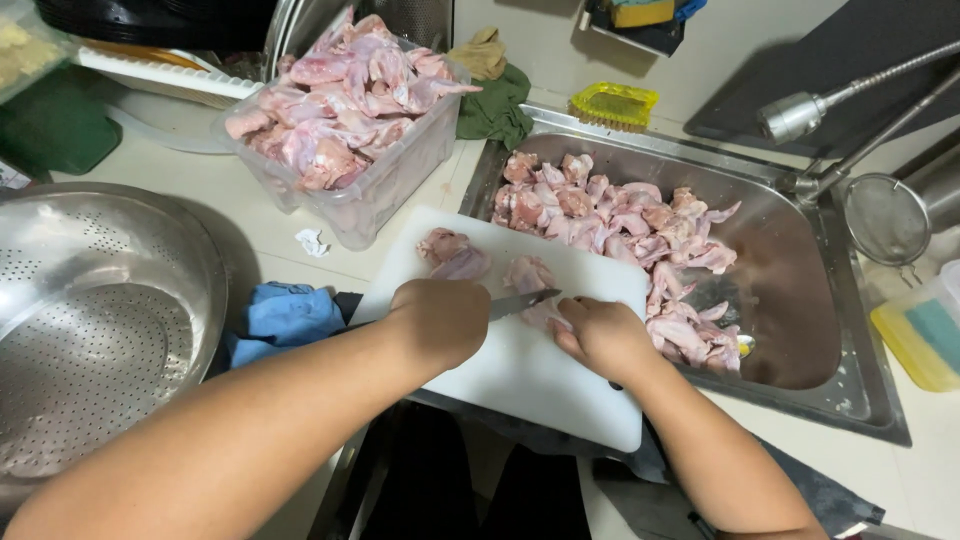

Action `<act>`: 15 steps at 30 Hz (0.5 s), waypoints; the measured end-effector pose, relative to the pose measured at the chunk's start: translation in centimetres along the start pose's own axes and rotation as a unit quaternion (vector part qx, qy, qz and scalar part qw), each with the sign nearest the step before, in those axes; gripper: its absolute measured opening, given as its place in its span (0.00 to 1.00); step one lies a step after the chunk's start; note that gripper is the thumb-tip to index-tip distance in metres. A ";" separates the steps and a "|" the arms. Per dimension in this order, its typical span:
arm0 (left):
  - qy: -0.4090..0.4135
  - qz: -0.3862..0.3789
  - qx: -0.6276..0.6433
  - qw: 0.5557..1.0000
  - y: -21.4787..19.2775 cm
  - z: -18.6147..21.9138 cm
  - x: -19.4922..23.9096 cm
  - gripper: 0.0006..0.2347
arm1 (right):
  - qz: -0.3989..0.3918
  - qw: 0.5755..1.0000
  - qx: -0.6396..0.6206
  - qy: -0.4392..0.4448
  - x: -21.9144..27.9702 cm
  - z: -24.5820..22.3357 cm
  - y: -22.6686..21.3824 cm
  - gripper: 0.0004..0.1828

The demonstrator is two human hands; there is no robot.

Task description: The person cuts raw chicken wings into smaller pieces on a white cutting board using a knife. They repeatedly transfer the cut pieces into a stainless steel sink and occasionally rinse them under running water.

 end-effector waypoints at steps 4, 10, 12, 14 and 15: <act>0.008 -0.093 0.096 0.991 -0.1 0.2 0.0 0.14 | 0.049 0.998 -0.017 -0.027 -0.2 -0.3 -0.5 0.21; -0.018 -0.100 0.272 0.957 2.1 3.0 -6.5 0.14 | 0.046 0.997 0.006 -0.058 0.0 -1.3 -0.6 0.21; -0.042 -0.112 0.323 0.939 2.0 4.2 -8.0 0.16 | 0.013 0.999 0.007 -0.047 0.2 -1.4 -0.3 0.22; -0.018 -0.065 0.393 0.917 1.4 4.6 -8.6 0.16 | 0.001 1.000 -0.019 0.013 -0.3 -0.5 0.5 0.25; -0.016 -0.062 0.391 0.918 1.1 4.5 -8.1 0.16 | 0.004 1.000 -0.018 0.015 -0.5 -0.3 0.8 0.25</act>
Point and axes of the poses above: each hand's wrist, its own x-axis away from the middle knuckle, its own y-axis out of the palm, z = x × y, the point moved 1 cm from there along -x, towards the middle knuckle, and after that the axes turned 6 degrees about -z, right-handed, at the moved point
